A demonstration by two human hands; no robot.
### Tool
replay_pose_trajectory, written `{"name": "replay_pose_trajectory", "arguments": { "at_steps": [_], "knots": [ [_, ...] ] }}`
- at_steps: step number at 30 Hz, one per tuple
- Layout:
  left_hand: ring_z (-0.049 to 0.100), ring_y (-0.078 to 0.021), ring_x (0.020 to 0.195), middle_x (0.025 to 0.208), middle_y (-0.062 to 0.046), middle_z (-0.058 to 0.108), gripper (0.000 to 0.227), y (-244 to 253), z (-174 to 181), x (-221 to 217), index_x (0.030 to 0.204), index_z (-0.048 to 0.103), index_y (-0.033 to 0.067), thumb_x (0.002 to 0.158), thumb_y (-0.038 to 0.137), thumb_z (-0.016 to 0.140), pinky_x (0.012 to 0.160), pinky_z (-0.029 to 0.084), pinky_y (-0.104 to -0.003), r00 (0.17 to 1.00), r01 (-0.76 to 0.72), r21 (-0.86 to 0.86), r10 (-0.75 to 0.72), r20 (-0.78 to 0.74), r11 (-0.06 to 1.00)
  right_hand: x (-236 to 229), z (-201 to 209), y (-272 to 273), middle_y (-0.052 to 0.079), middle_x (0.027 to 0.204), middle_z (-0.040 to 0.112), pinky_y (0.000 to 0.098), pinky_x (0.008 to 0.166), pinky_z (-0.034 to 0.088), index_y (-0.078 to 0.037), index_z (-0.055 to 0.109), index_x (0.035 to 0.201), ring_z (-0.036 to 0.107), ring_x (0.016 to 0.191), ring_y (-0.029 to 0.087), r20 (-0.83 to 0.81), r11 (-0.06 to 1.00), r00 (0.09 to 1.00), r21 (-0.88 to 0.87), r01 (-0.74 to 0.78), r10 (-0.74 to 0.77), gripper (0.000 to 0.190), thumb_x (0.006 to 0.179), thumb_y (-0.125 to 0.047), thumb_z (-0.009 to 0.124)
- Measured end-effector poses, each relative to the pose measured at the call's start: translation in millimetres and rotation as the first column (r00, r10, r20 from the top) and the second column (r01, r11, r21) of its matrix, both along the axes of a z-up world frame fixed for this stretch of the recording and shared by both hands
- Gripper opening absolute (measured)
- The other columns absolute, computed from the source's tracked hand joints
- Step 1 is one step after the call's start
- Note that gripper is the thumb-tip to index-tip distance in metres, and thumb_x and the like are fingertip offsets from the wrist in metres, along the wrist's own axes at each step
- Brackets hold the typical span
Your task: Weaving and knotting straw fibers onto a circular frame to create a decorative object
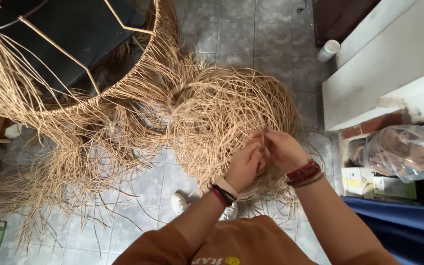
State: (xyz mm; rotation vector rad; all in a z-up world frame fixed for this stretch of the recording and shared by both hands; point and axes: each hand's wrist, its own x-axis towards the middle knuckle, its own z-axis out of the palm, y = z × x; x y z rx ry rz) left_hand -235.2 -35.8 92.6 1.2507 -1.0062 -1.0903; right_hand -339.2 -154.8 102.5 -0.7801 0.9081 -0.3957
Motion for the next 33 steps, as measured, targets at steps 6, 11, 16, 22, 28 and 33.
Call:
{"name": "replay_pose_trajectory", "arguments": {
  "at_steps": [6, 11, 16, 22, 28, 33],
  "knots": [
    [0.067, -0.0518, 0.095, 0.094, -0.026, 0.072, 0.028, 35.8, -36.8, -4.6, 0.104, 0.067, 0.0049, 0.098, 0.024, 0.048, 0.082, 0.053, -0.061, 0.700, 0.392, 0.289, -0.487, 0.522, 0.873, -8.9, -9.6, -14.4, 0.015, 0.076, 0.068, 0.0326, 0.039, 0.049, 0.002, 0.068, 0.120, 0.065, 0.053, 0.024, -0.050, 0.992, 0.996, -0.099, -0.080, 0.075, 0.037, 0.108, -0.021, 0.042],
    [0.061, -0.0509, 0.117, 0.120, -0.028, 0.066, 0.048, 12.4, 6.5, 22.8, 0.136, 0.058, 0.0020, 0.089, 0.011, 0.058, 0.100, 0.048, -0.059, 0.959, 0.190, 0.067, -0.200, 0.201, 0.980, -26.8, 33.9, 18.9, 0.001, 0.055, 0.039, 0.0247, 0.028, 0.029, 0.001, 0.065, 0.092, 0.037, 0.034, 0.011, -0.100, 0.944, 0.994, -0.330, 0.015, -0.051, 0.028, 0.106, -0.020, 0.052],
    [0.045, -0.0151, 0.074, 0.085, 0.002, 0.041, 0.025, -23.9, 48.0, 67.8, 0.115, 0.052, 0.0095, 0.111, 0.029, 0.036, 0.071, 0.037, -0.030, 0.626, -0.241, 0.115, 0.245, -0.740, 0.964, -48.0, 15.3, 52.2, 0.010, 0.049, 0.054, 0.0261, 0.032, 0.035, 0.000, 0.072, 0.080, 0.048, 0.035, 0.016, -0.381, 0.849, 0.923, -0.471, -0.239, 0.049, 0.030, 0.100, -0.011, 0.052],
    [0.053, -0.0145, 0.049, 0.055, -0.002, 0.054, 0.040, 29.0, 41.6, 40.4, 0.089, 0.058, 0.0134, 0.112, 0.032, 0.029, 0.048, 0.038, -0.026, 0.910, -0.341, 0.117, 0.359, -0.207, 0.933, 22.2, 63.1, 40.4, 0.027, 0.106, 0.074, 0.0482, 0.077, 0.061, 0.004, 0.068, 0.119, 0.074, 0.089, 0.035, -0.188, 0.926, 0.978, -0.346, -0.154, 0.093, 0.036, 0.106, -0.023, 0.048],
    [0.059, -0.0205, 0.060, 0.069, -0.005, 0.066, 0.028, 89.1, -26.0, 9.5, 0.093, 0.062, 0.0146, 0.107, 0.025, 0.041, 0.061, 0.048, -0.034, 0.970, -0.217, 0.184, 0.190, 0.150, 0.959, 92.3, 67.7, 39.9, 0.011, 0.080, 0.064, 0.0321, 0.050, 0.047, 0.002, 0.069, 0.117, 0.055, 0.056, 0.017, 0.088, 0.934, 0.977, -0.320, -0.159, 0.196, 0.034, 0.108, -0.024, 0.049],
    [0.072, -0.0189, 0.090, 0.107, -0.005, 0.073, 0.020, 119.7, 21.2, 56.8, 0.110, 0.071, 0.0155, 0.095, 0.013, 0.059, 0.078, 0.058, -0.034, 0.911, -0.235, 0.037, 0.207, 0.356, 0.971, 89.1, 65.7, 81.2, -0.007, 0.059, 0.047, 0.0197, 0.036, 0.031, -0.011, 0.068, 0.104, 0.033, 0.042, 0.004, -0.296, 0.540, 0.849, -0.669, -0.511, 0.438, 0.039, 0.110, -0.029, 0.034]
  ]
}}
